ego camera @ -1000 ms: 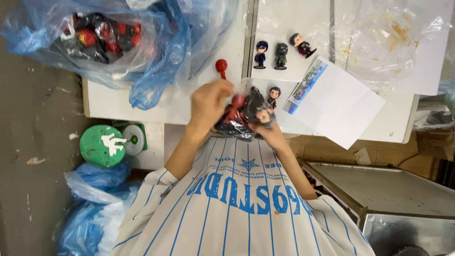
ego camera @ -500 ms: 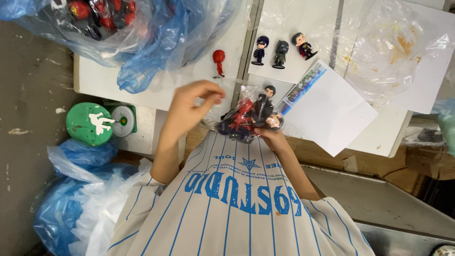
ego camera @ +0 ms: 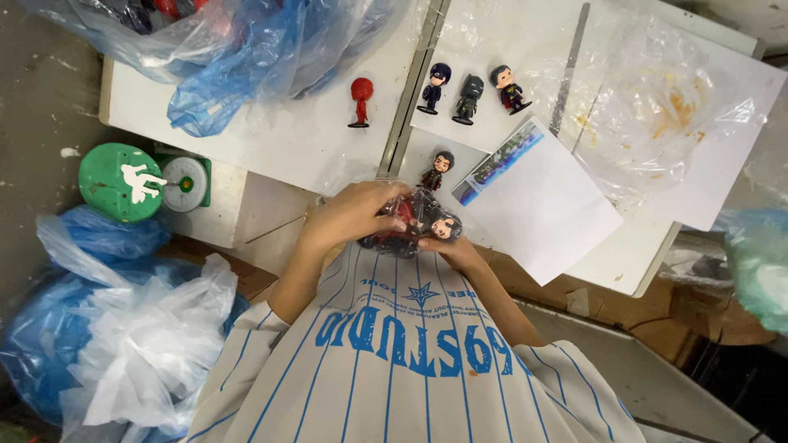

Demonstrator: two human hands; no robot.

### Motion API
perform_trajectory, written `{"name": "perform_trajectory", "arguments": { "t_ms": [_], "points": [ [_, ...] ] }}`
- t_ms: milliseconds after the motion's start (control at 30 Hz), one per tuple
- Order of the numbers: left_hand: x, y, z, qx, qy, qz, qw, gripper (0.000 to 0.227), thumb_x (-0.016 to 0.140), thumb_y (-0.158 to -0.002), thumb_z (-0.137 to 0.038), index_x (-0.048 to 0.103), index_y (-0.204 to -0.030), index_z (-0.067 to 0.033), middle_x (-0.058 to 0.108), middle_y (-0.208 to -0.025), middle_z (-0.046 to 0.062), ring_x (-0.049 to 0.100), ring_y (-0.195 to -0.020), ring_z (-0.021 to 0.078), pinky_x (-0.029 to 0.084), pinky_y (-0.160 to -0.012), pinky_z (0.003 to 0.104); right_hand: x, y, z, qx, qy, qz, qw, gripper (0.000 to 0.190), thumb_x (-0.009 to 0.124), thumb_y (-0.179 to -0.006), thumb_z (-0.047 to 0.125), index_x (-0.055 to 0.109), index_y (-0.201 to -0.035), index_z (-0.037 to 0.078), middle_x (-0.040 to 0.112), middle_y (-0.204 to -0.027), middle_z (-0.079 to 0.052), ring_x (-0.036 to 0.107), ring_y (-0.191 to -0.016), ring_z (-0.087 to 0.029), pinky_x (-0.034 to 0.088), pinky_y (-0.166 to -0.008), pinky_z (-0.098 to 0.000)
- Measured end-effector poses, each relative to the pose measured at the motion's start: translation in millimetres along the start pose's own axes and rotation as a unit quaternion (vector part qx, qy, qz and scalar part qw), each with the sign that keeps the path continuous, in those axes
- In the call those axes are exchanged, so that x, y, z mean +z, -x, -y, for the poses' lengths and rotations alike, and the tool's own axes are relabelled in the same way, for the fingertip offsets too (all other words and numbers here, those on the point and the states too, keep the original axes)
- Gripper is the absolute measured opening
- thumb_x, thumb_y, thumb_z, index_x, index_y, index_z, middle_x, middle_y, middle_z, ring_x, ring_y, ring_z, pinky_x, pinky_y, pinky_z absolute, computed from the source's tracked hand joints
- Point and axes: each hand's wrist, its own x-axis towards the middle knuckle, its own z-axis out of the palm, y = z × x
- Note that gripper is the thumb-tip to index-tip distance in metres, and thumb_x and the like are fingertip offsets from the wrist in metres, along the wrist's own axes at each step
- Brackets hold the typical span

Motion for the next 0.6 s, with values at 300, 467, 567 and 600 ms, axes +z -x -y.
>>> {"name": "perform_trajectory", "arguments": {
  "t_ms": [300, 467, 567, 600],
  "points": [
    [3, 35, -10, -0.199, 0.036, -0.231, 0.952, 0.051, 0.083, -0.079, -0.032, 0.066, -0.121, -0.0090, 0.073, -0.118, 0.012, 0.073, -0.103, 0.0279, 0.058, -0.085, 0.038, 1, -39, 11, 0.014, 0.010, 0.081, 0.997, 0.054, 0.082, -0.085, 0.007, 0.060, -0.134, 0.003, 0.068, -0.125, -0.008, 0.065, -0.115, -0.021, 0.058, -0.094, -0.0371],
    [-24, 61, 10, -0.096, 0.001, -0.519, 0.849, 0.066, 0.086, -0.088, -0.035, 0.055, -0.139, -0.0079, 0.063, -0.141, 0.015, 0.062, -0.130, 0.0285, 0.054, -0.101, 0.039, 19, -68, 33, -0.063, -0.158, 0.167, 0.971, 0.045, 0.082, -0.091, 0.014, 0.061, -0.131, 0.011, 0.064, -0.127, -0.003, 0.057, -0.130, -0.022, 0.046, -0.112, -0.0444],
    [-48, 71, 29, -0.005, 0.187, -0.469, 0.863, 0.089, 0.085, -0.082, -0.047, 0.041, -0.149, -0.0079, 0.052, -0.148, 0.012, 0.056, -0.134, 0.0262, 0.051, -0.105, 0.040, 57, -82, 57, -0.129, -0.250, 0.211, 0.936, 0.036, 0.081, -0.094, 0.023, 0.062, -0.123, 0.013, 0.061, -0.135, -0.006, 0.053, -0.138, -0.026, 0.039, -0.120, -0.0483],
    [-54, 66, 36, 0.030, 0.290, -0.413, 0.863, 0.093, 0.083, -0.081, -0.050, 0.036, -0.151, -0.0098, 0.048, -0.150, 0.008, 0.056, -0.133, 0.0243, 0.052, -0.103, 0.039, 73, -87, 64, -0.141, -0.271, 0.216, 0.927, 0.035, 0.081, -0.093, 0.027, 0.062, -0.119, 0.014, 0.061, -0.140, -0.007, 0.052, -0.140, -0.027, 0.038, -0.118, -0.0491]
  ]
}}
